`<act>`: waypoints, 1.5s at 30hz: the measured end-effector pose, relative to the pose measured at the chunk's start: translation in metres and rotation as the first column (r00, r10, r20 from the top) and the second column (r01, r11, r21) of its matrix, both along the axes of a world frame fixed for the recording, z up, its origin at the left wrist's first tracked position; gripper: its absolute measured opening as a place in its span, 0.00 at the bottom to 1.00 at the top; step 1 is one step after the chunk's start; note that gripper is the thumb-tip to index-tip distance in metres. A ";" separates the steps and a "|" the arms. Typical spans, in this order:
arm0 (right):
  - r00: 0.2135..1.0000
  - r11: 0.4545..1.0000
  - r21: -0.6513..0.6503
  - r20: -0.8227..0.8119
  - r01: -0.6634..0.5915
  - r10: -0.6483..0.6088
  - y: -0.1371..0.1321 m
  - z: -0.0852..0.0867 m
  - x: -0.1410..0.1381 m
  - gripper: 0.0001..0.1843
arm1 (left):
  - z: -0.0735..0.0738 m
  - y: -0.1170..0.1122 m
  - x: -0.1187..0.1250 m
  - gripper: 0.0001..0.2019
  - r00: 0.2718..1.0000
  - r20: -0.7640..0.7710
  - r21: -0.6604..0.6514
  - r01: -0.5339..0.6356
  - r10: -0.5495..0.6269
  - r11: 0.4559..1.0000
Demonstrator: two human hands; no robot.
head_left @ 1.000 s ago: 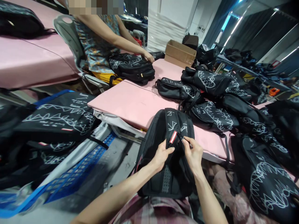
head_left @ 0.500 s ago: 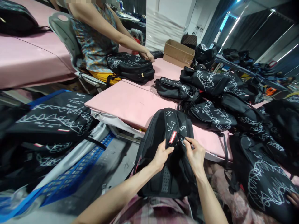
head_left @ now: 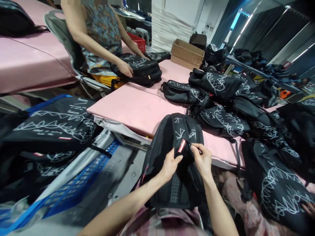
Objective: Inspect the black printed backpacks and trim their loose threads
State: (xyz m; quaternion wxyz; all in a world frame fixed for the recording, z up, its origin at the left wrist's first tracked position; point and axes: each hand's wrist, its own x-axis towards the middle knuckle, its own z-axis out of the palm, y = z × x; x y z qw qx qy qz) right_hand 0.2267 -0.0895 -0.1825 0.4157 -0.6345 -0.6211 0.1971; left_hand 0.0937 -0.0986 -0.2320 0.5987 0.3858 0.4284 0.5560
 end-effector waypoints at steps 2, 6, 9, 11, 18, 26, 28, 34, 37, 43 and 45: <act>0.997 0.998 -0.054 -0.079 -0.010 0.006 0.005 0.001 0.004 0.13 | -0.002 0.001 -0.004 0.19 1.000 -0.012 0.006 0.023 -0.023 1.000; 0.998 0.998 -0.035 0.028 -0.052 0.053 0.010 0.006 0.009 0.13 | -0.001 0.004 -0.012 0.18 0.999 -0.013 0.016 0.052 -0.052 0.999; 0.987 0.995 -0.002 0.122 -0.103 0.102 0.011 0.006 0.009 0.13 | -0.001 0.004 -0.014 0.18 0.998 -0.023 0.014 0.065 -0.065 0.998; 0.982 0.992 0.016 0.146 -0.127 0.123 0.013 0.006 0.009 0.13 | -0.002 0.005 -0.016 0.18 0.996 -0.048 0.018 0.071 -0.070 0.997; 0.972 0.978 -0.023 0.105 -0.207 0.208 0.022 0.001 0.012 0.11 | -0.007 0.007 -0.022 0.16 0.991 -0.084 0.037 0.105 -0.102 0.994; 0.984 0.983 -0.110 -0.116 -0.150 0.137 0.026 0.006 0.015 0.14 | -0.004 0.008 -0.024 0.15 0.990 -0.099 0.037 0.099 -0.095 0.994; 0.983 0.980 -0.102 -0.082 -0.169 0.161 0.028 0.008 0.016 0.14 | -0.005 0.009 -0.025 0.15 0.989 -0.102 0.042 0.113 -0.108 0.993; 0.957 0.954 -0.080 0.027 -0.288 0.290 0.034 0.006 0.016 0.10 | -0.008 0.010 -0.032 0.15 0.984 -0.117 0.066 0.142 -0.134 0.988; 0.955 0.959 -0.032 0.091 -0.281 0.283 0.038 0.007 0.019 0.11 | -0.007 0.011 -0.040 0.16 0.975 -0.156 0.080 0.173 -0.159 0.982; 0.866 0.913 0.080 0.360 -0.399 0.347 0.037 0.014 0.024 0.10 | -0.003 0.014 -0.049 0.19 0.964 -0.221 0.068 0.170 -0.151 0.983; 0.842 0.908 0.084 0.417 -0.411 0.342 0.036 0.014 0.024 0.10 | -0.003 0.014 -0.049 0.19 0.963 -0.227 0.061 0.165 -0.147 0.984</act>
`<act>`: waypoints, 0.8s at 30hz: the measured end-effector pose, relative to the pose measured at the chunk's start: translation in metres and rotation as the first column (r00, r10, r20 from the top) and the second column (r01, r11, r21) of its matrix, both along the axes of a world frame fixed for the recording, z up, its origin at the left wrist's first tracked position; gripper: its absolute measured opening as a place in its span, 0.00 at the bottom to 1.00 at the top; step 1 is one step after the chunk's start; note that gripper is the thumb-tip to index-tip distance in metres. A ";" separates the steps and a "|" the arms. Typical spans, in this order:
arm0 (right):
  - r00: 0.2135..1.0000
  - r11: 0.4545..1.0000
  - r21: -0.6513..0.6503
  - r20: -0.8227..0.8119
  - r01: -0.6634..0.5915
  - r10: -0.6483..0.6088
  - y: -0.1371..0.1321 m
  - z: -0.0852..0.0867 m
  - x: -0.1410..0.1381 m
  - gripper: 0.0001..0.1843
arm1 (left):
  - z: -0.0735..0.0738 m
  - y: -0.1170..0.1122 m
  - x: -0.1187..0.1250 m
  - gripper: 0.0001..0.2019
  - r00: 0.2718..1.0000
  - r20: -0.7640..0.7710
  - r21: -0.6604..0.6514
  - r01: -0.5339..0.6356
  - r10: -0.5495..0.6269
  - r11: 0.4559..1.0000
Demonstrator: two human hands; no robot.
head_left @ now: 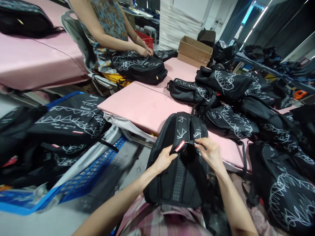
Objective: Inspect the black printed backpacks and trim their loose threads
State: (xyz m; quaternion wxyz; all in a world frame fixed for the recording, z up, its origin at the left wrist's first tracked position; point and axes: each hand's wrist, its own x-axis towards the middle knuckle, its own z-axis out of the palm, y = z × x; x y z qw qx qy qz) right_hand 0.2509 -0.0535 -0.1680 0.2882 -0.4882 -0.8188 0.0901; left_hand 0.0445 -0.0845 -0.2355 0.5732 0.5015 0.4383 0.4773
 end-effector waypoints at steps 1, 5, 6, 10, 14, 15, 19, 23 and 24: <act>1.000 1.000 0.012 0.022 -0.005 0.004 -0.001 0.000 0.000 0.10 | 0.000 0.000 0.000 0.18 1.000 -0.009 -0.002 -0.002 0.002 1.000; 0.997 0.997 0.071 0.065 -0.039 0.034 -0.002 0.000 0.002 0.09 | 0.001 0.000 0.000 0.19 0.998 -0.069 0.007 0.007 -0.006 1.000; 0.996 0.995 0.086 0.074 -0.046 0.039 -0.003 0.000 0.002 0.09 | 0.001 0.000 0.000 0.19 0.996 -0.083 0.012 0.015 -0.014 1.000; 0.989 0.990 0.130 0.147 -0.052 0.033 -0.005 0.004 0.001 0.08 | 0.004 0.001 -0.001 0.20 0.990 -0.133 0.027 0.058 -0.054 0.998; 0.971 0.989 0.140 0.239 -0.054 0.019 -0.010 0.004 -0.001 0.09 | 0.002 0.000 -0.002 0.20 0.988 -0.146 0.027 0.060 -0.056 0.998; 0.966 0.990 0.135 0.257 -0.049 0.013 -0.011 0.003 -0.001 0.09 | 0.000 -0.001 -0.003 0.20 0.989 -0.138 0.020 0.058 -0.055 0.998; 0.967 0.995 0.102 0.254 -0.008 -0.018 -0.016 -0.004 0.005 0.09 | -0.008 -0.004 -0.003 0.20 0.995 -0.083 -0.030 0.045 -0.047 0.999; 0.981 0.996 0.093 0.192 0.011 -0.028 -0.016 -0.006 0.005 0.09 | -0.011 -0.005 -0.001 0.20 0.997 -0.064 -0.054 0.045 -0.048 0.998; 0.981 0.996 0.093 0.191 0.003 -0.021 -0.016 -0.006 0.003 0.09 | -0.010 -0.005 -0.001 0.20 0.997 -0.059 -0.056 0.043 -0.046 0.997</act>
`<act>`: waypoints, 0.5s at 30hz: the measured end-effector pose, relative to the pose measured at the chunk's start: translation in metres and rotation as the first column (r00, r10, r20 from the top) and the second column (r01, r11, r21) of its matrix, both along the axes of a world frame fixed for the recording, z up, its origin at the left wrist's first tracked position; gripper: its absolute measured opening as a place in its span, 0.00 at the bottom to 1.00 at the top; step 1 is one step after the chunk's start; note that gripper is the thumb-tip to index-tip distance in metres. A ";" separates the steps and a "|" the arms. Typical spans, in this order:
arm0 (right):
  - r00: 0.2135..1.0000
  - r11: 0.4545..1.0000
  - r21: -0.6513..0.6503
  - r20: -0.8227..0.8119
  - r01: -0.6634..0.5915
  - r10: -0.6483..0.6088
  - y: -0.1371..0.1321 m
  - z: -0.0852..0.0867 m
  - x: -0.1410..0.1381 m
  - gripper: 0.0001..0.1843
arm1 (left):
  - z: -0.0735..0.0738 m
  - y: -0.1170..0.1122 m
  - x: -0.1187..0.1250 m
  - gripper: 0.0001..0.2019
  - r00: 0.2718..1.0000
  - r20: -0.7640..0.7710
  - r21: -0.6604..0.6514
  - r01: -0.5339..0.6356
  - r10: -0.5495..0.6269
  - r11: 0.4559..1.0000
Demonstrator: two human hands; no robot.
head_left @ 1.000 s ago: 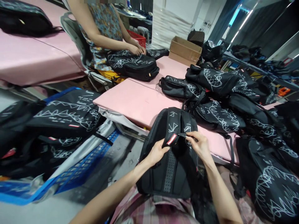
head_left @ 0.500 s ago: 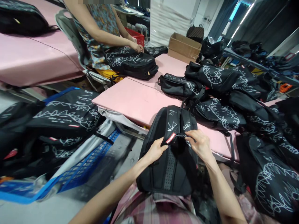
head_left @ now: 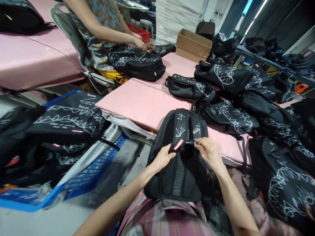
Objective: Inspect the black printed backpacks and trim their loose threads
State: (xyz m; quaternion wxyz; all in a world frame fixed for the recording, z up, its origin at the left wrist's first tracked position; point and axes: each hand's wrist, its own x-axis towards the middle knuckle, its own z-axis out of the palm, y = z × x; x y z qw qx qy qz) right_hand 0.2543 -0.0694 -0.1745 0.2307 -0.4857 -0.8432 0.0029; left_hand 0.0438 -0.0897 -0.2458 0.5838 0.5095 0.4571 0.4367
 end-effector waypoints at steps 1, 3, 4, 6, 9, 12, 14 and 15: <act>1.000 1.000 -0.001 0.004 -0.009 0.009 0.000 0.000 -0.002 0.09 | 0.001 0.000 0.000 0.21 1.000 0.004 -0.002 -0.003 0.003 1.000; 1.000 1.000 0.000 0.011 -0.016 0.016 0.001 0.000 -0.005 0.08 | 0.002 -0.001 0.000 0.21 1.000 0.007 -0.005 -0.006 0.006 1.000; 1.000 1.000 0.002 0.012 -0.016 0.016 0.001 0.001 -0.005 0.08 | 0.003 -0.001 0.000 0.20 1.000 0.006 -0.005 -0.004 0.004 1.000; 1.000 1.000 0.006 0.010 -0.017 0.017 0.002 0.001 -0.006 0.09 | 0.003 -0.001 0.000 0.20 1.000 0.007 -0.004 0.004 -0.003 1.000; 1.000 1.000 0.012 0.011 -0.022 0.022 0.003 0.002 -0.005 0.09 | 0.002 -0.001 0.000 0.20 1.000 0.012 0.004 0.007 -0.007 1.000; 0.999 0.999 0.014 0.021 -0.032 0.031 0.005 0.004 -0.007 0.09 | 0.002 -0.001 0.000 0.21 1.000 0.004 0.035 0.026 -0.026 0.999; 0.999 0.999 0.009 0.035 -0.040 0.040 0.006 0.005 -0.008 0.09 | 0.002 0.000 -0.001 0.21 0.999 -0.020 0.053 0.040 -0.039 0.998; 0.998 0.999 0.002 0.046 -0.042 0.042 0.006 0.005 -0.009 0.09 | 0.001 0.000 -0.001 0.21 0.998 -0.037 0.056 0.045 -0.043 0.997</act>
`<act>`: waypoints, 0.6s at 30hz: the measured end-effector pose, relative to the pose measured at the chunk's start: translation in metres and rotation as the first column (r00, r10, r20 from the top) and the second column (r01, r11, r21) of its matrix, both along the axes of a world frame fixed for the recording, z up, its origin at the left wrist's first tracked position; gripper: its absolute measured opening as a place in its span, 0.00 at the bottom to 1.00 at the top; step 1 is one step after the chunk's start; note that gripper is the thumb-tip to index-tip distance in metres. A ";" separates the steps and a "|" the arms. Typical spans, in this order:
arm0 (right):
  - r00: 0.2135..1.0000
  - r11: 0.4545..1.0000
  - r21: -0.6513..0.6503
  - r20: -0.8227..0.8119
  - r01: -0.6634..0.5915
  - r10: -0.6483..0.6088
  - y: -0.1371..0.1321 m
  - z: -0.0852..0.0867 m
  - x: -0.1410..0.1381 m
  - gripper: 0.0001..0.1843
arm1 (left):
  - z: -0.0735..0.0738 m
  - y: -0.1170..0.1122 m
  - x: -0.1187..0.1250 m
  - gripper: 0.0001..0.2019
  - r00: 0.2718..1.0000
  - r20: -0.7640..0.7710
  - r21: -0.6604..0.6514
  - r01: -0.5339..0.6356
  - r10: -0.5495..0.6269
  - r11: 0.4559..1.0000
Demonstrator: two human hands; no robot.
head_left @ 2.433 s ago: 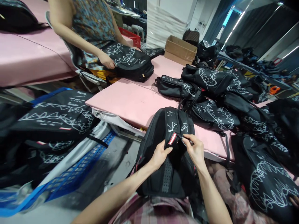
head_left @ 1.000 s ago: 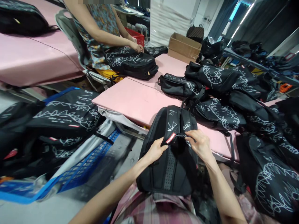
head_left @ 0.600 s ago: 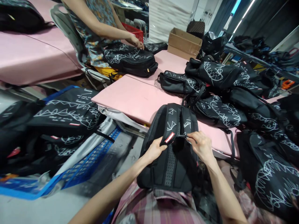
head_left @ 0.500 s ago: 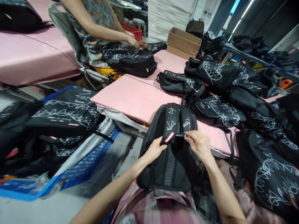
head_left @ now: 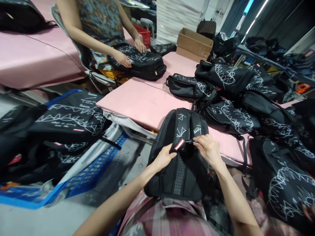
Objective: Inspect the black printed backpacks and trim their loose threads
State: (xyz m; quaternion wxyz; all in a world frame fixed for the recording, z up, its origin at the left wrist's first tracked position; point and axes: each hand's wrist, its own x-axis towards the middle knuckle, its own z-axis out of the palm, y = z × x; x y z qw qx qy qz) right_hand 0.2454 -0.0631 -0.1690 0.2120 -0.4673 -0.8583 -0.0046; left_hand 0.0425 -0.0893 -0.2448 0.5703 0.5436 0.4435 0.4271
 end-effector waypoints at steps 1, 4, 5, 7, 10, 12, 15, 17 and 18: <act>1.000 1.000 -0.011 0.008 -0.002 0.002 0.000 0.001 0.000 0.09 | -0.001 0.000 -0.001 0.21 1.000 -0.016 0.000 0.002 -0.002 1.000; 0.998 0.993 -0.110 -0.061 -0.031 0.025 0.003 -0.001 0.006 0.09 | -0.010 -0.002 -0.003 0.22 0.999 -0.040 -0.021 0.031 -0.032 0.999; 0.991 0.986 -0.163 -0.131 -0.033 0.012 0.005 -0.003 0.009 0.09 | -0.014 -0.004 -0.004 0.22 0.998 -0.047 -0.028 0.041 -0.042 0.999; 0.950 0.962 -0.272 -0.299 0.007 -0.092 0.011 -0.012 0.011 0.09 | -0.023 -0.009 -0.006 0.24 0.995 -0.093 -0.031 0.020 -0.023 0.999; 0.881 0.929 -0.359 -0.407 0.090 -0.243 0.022 -0.034 0.003 0.12 | -0.031 -0.018 -0.011 0.32 0.976 -0.183 -0.008 -0.125 0.122 0.992; 0.911 0.935 -0.343 -0.350 0.092 -0.218 0.026 -0.049 -0.009 0.11 | -0.031 -0.020 -0.016 0.34 0.949 -0.212 0.033 -0.232 0.233 0.972; 0.960 0.949 -0.300 -0.228 0.093 -0.166 0.027 -0.066 -0.026 0.09 | -0.024 -0.008 -0.024 0.21 0.893 -0.283 0.175 -0.312 0.351 0.934; 0.968 0.950 -0.294 -0.193 0.100 -0.162 0.025 -0.072 -0.030 0.08 | -0.021 0.008 -0.027 0.14 0.860 -0.367 0.294 -0.256 0.356 0.921; 0.969 0.950 -0.295 -0.184 0.103 -0.162 0.025 -0.075 -0.030 0.08 | -0.021 0.016 -0.027 0.13 0.842 -0.416 0.339 -0.206 0.343 0.918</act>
